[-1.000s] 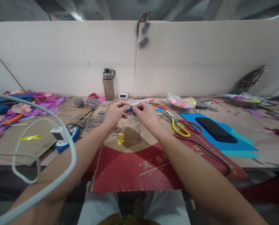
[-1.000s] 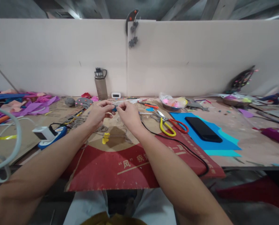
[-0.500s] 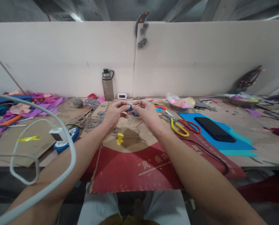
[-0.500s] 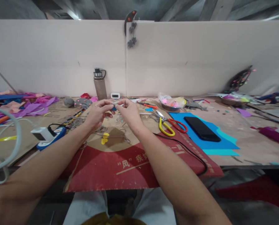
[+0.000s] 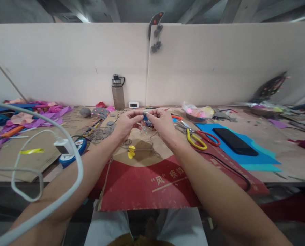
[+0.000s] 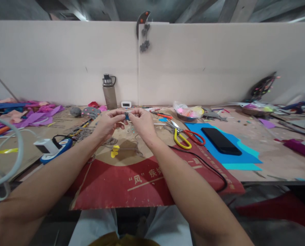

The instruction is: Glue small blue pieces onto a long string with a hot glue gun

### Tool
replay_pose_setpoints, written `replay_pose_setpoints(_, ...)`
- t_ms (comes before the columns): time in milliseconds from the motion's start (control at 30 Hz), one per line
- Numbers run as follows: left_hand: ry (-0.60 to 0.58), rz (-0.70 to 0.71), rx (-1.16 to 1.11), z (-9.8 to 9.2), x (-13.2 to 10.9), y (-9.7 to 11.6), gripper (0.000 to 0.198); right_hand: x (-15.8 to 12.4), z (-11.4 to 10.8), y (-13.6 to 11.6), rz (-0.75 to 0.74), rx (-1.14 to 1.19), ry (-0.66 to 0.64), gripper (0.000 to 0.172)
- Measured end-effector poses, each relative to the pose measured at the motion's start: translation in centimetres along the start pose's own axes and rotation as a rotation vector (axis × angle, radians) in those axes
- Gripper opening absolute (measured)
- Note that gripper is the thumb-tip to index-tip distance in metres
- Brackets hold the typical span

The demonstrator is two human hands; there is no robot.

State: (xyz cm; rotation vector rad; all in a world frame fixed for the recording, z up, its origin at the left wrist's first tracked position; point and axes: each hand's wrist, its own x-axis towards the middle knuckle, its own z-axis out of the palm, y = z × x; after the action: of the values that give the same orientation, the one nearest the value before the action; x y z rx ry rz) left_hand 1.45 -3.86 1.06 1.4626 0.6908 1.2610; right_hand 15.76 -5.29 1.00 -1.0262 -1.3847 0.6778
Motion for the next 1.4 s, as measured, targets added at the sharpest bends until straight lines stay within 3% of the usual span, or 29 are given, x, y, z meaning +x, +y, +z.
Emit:
replay_pose_setpoints(367,0.043,0.025,0.072,-0.1,0.1,-0.2,0.024,-0.6,0.1,-0.9,-0.040,-0.141,-0.001,0.011)
replay_pose_setpoints(633,0.053,0.012,-0.004,0.2,0.4,-0.3,0.012,-0.4,0.3,-0.2,-0.055,-0.103,-0.031,0.012)
replay_pose_setpoints(900,0.091,0.033,-0.035,0.2,0.3,-0.2,0.010,-0.4,0.3,0.0,-0.054,-0.092,-0.073,0.020)
replay_pose_setpoints(1200,0.093,0.044,-0.018,0.2,0.3,-0.3,0.011,-0.4,0.7,0.4,-0.065,-0.076,-0.041,0.015)
replay_pose_setpoints(1400,0.251,0.063,0.019,-0.9,0.9,-0.7,0.020,-0.2,0.8,1.1,-0.164,-0.169,-0.054,0.016)
